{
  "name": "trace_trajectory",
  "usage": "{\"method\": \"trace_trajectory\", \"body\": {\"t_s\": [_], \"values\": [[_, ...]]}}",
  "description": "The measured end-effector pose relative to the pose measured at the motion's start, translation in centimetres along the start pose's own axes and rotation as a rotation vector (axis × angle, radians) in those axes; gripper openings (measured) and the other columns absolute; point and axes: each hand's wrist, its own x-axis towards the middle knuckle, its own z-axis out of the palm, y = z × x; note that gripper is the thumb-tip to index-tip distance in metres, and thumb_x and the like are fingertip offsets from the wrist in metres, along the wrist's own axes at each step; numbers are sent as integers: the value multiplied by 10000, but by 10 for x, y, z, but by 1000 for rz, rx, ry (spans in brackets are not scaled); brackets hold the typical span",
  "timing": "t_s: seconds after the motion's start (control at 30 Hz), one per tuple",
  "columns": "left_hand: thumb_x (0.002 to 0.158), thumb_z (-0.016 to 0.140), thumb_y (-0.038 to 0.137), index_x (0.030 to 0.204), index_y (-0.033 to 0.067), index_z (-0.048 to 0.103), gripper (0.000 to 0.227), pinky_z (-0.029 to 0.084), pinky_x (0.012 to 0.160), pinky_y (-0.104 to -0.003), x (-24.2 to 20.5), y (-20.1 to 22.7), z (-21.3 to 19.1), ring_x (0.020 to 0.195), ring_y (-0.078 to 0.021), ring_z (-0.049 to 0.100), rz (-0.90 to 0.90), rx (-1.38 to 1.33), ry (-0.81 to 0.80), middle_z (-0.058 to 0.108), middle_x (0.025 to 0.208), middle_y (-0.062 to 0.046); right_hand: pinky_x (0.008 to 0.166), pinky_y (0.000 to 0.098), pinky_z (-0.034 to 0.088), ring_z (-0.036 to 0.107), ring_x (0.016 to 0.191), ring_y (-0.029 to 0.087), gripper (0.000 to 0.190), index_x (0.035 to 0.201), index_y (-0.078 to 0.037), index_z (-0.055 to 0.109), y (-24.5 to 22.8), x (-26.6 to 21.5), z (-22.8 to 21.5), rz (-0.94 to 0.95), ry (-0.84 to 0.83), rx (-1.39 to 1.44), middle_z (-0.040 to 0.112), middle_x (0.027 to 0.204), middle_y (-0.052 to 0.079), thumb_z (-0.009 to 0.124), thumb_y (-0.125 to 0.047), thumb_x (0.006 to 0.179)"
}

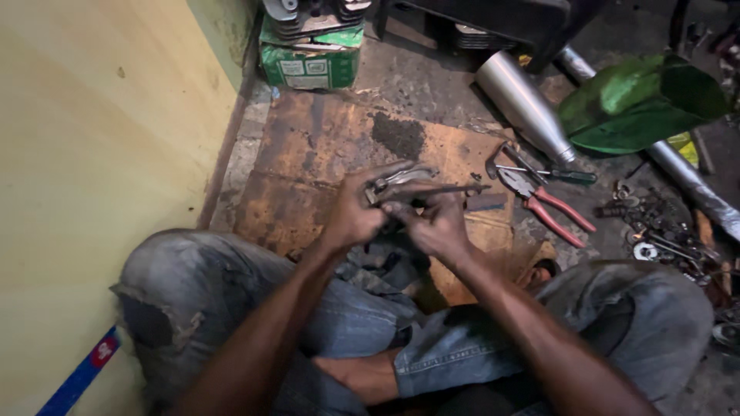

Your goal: The person sits on the floor and uses a metal file to smooth the edges of a circular metal part. They rotate the part frequently to file different sections of the rim and interior surfaces.

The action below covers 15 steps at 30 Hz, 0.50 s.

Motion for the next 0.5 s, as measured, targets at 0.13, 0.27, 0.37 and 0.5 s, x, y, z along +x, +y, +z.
{"method": "trace_trajectory", "body": {"t_s": [0.13,0.27,0.37,0.5], "values": [[718,759,-8,1366,33,654,657,573,946,-298,-3,-1,-3,1055,-187,725,-177,-47,9,758,1204,-116,747,311,594,737,818,171,159,967,-43,773,-18,6,-9,232,201,-61,788,923,72,824,-91,825],[684,730,-45,1400,13,611,728,532,1038,-306,-1,-7,-3,1154,-177,683,-145,-178,-1,710,1304,-110,664,347,578,726,714,194,123,943,-31,771,-39,27,-46,399,292,-170,779,840,107,792,-138,887],[723,744,-33,1447,24,574,746,514,1054,-304,-1,-8,-1,1178,-171,668,-136,-96,16,697,1332,-109,644,338,593,736,699,173,144,948,-14,742,-40,30,-43,318,289,-192,779,828,109,750,-136,873],[867,724,-10,1485,35,557,642,525,1059,-307,-3,-10,9,1216,-181,668,-24,36,64,693,1348,-125,649,345,591,736,678,176,194,951,-4,763,-36,15,-17,223,210,-301,778,794,109,772,-164,842]]}}
